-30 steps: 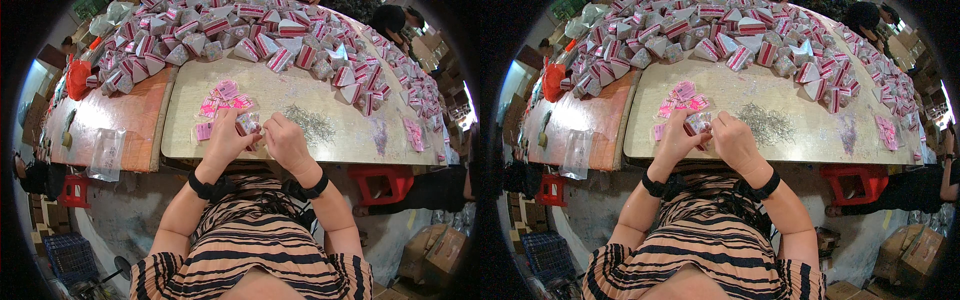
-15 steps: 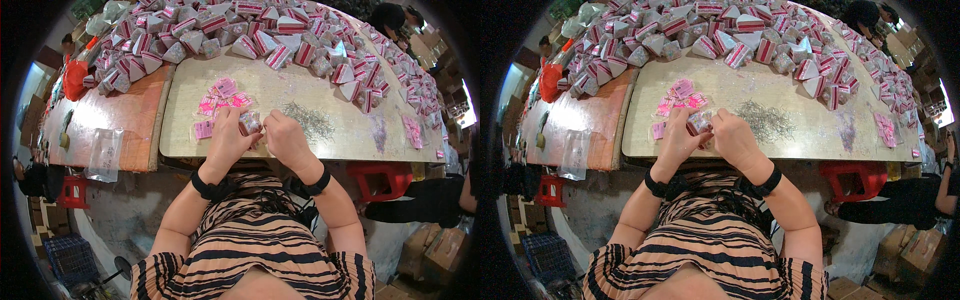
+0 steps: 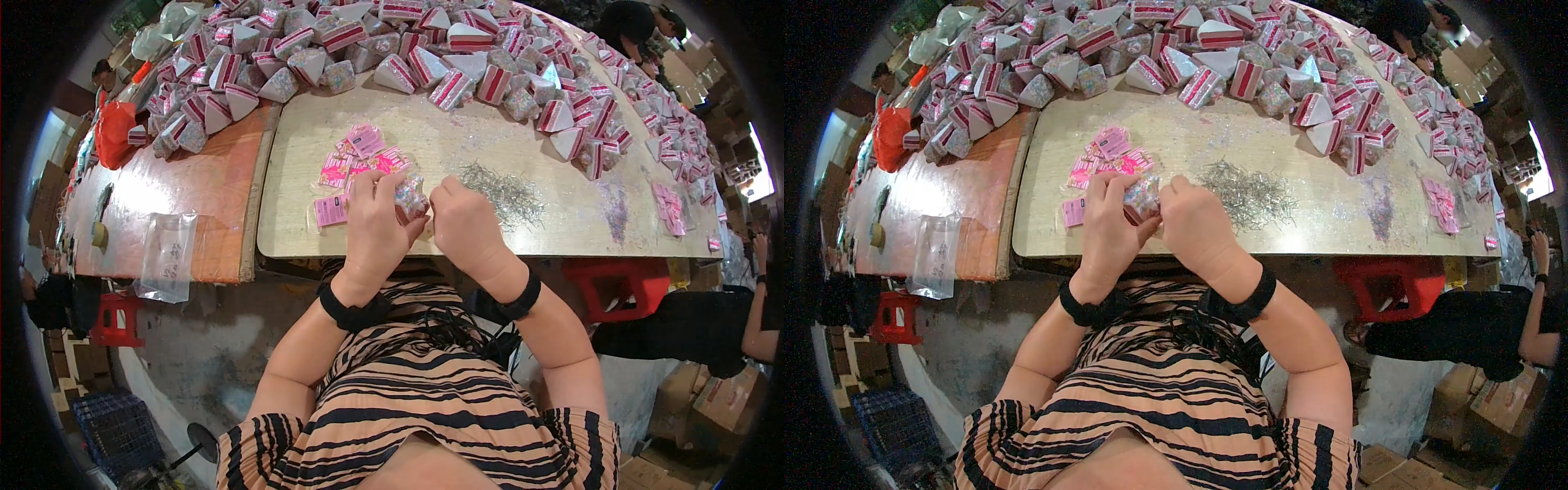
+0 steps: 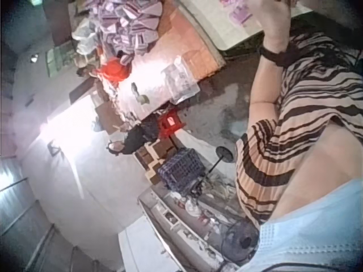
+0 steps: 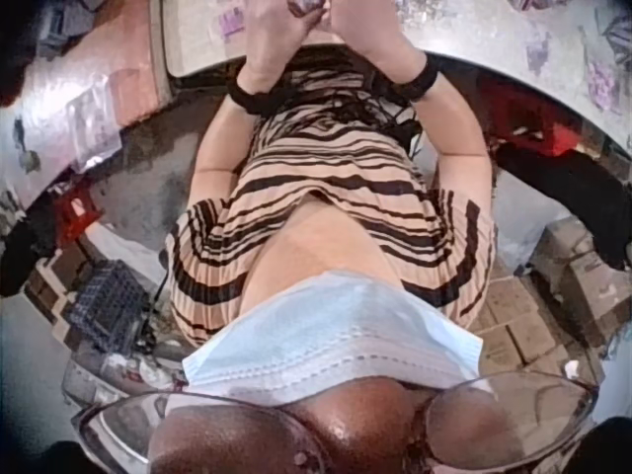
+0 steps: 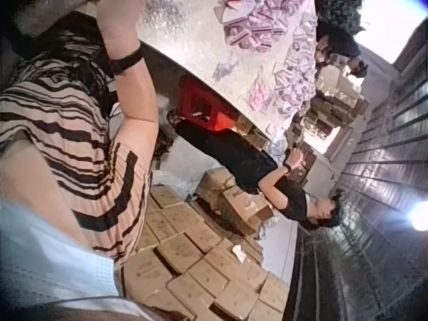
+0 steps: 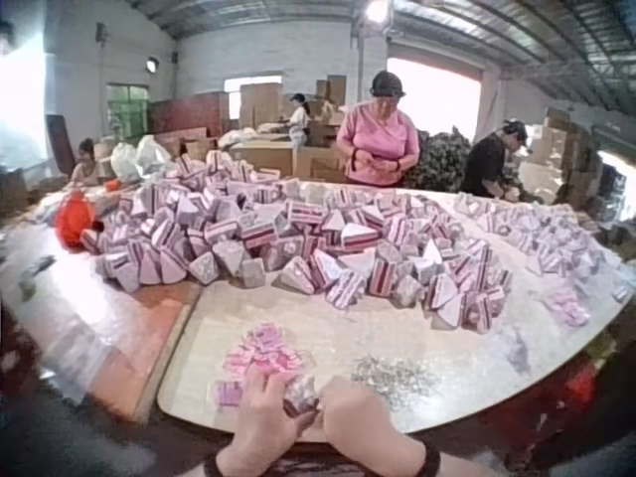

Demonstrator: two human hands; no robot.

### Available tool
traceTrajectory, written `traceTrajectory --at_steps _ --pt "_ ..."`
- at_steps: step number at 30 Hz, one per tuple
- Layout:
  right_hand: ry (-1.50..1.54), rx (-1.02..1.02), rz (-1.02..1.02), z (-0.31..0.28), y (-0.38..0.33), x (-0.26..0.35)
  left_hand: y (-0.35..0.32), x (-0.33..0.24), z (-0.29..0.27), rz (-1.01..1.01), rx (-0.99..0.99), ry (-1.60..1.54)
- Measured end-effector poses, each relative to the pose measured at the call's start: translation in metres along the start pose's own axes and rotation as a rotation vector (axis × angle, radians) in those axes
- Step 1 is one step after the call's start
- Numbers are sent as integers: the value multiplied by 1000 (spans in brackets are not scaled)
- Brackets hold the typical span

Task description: The person is packaging small, pyramid-shaped items by inserting pink labels into the clear plastic wrappers. They pick up a wrapped item, slide a label into the opening, and place the finished product on the table. The task is performed repeatedly by hand in a workshop setting.

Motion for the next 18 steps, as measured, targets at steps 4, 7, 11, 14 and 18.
traceTrajectory --at_steps 4,7,11,14,18 --pt "50 -8 -8 3 1 -5 -2 3 0 -15 -46 -52" --pt "33 -10 -1 2 2 0 -4 6 0 -30 -70 -73" --pt "69 -49 -85 3 3 0 -7 14 -1 -92 -96 -125" --pt "357 118 88 -7 11 -10 -6 17 -5 -120 -113 -154" --pt "569 219 284 -4 11 -28 -4 17 -10 -109 -117 -181"
Point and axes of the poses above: each hand's wrist, its own y-axis towards the middle knuckle, its own z-axis out of the palm, x = y × z, the point moved 7 cm from there along y, towards the middle knuckle, and after that the axes turned 14 degrees about z, right-handed, at the moved point
